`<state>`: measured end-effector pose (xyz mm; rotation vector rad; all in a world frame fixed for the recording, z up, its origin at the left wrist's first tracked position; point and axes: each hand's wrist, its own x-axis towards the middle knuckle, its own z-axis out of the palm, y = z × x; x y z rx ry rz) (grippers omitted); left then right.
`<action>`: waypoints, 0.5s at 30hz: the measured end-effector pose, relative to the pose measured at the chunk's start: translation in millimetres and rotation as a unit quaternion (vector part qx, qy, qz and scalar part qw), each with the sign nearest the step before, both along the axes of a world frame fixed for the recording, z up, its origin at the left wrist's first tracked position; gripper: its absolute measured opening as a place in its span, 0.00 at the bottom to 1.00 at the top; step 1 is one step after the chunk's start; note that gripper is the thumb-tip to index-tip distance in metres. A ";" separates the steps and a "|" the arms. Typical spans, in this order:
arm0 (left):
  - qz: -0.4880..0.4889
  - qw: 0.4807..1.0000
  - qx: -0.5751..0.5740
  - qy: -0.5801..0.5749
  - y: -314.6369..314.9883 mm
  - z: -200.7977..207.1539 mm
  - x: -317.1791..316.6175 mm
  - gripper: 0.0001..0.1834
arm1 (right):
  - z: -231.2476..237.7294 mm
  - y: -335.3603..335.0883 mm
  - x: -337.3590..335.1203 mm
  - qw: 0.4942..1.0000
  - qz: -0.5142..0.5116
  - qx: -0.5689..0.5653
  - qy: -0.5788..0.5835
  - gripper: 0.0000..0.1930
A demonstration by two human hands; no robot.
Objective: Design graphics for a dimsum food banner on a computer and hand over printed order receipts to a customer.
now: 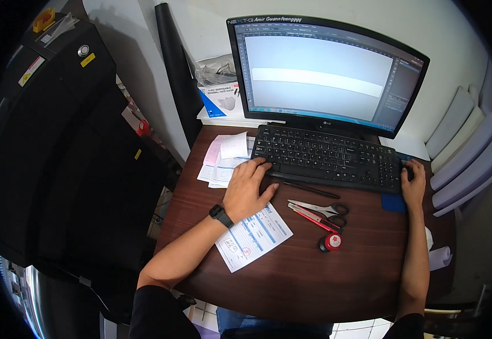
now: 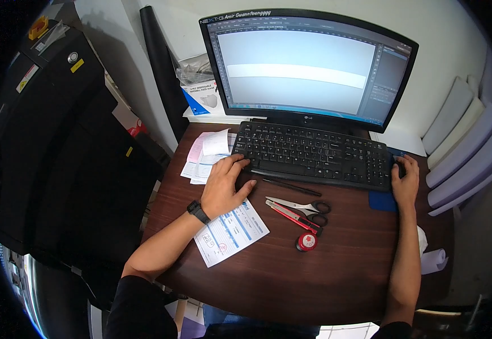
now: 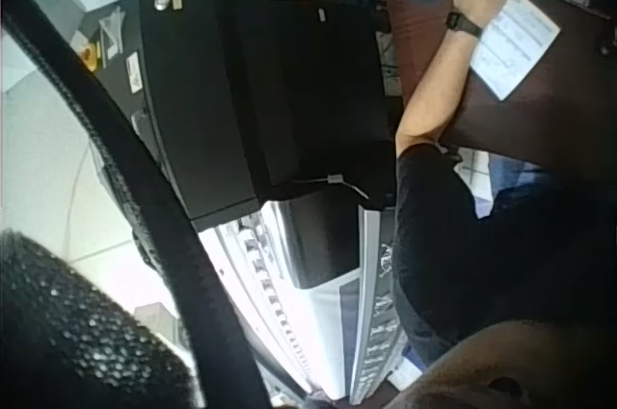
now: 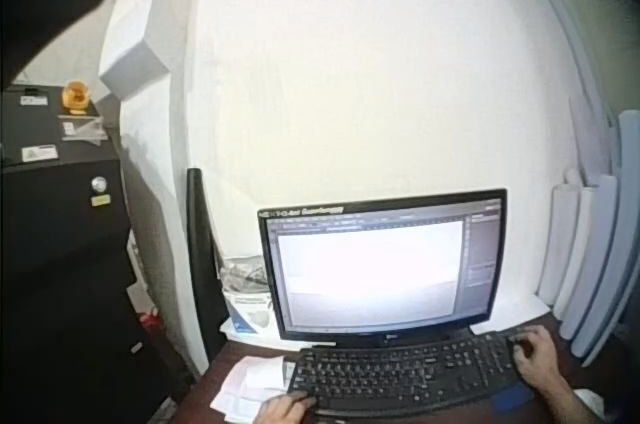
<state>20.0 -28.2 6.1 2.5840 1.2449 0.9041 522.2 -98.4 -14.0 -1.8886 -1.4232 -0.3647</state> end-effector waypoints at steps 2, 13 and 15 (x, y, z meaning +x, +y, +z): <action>0.002 1.000 -0.003 0.000 -0.4 0.0 0.6 0.29 | -0.6 0.0 0.1 1.000 -0.001 -0.001 0.001 0.14; -0.001 1.000 0.011 -0.004 0.5 -1.6 0.0 0.29 | 1.7 0.3 -2.6 1.000 -0.004 -0.003 0.012 0.14; -0.002 1.000 0.009 -0.003 0.4 -1.0 0.0 0.29 | 0.7 0.4 -1.7 1.000 -0.004 -0.002 0.013 0.14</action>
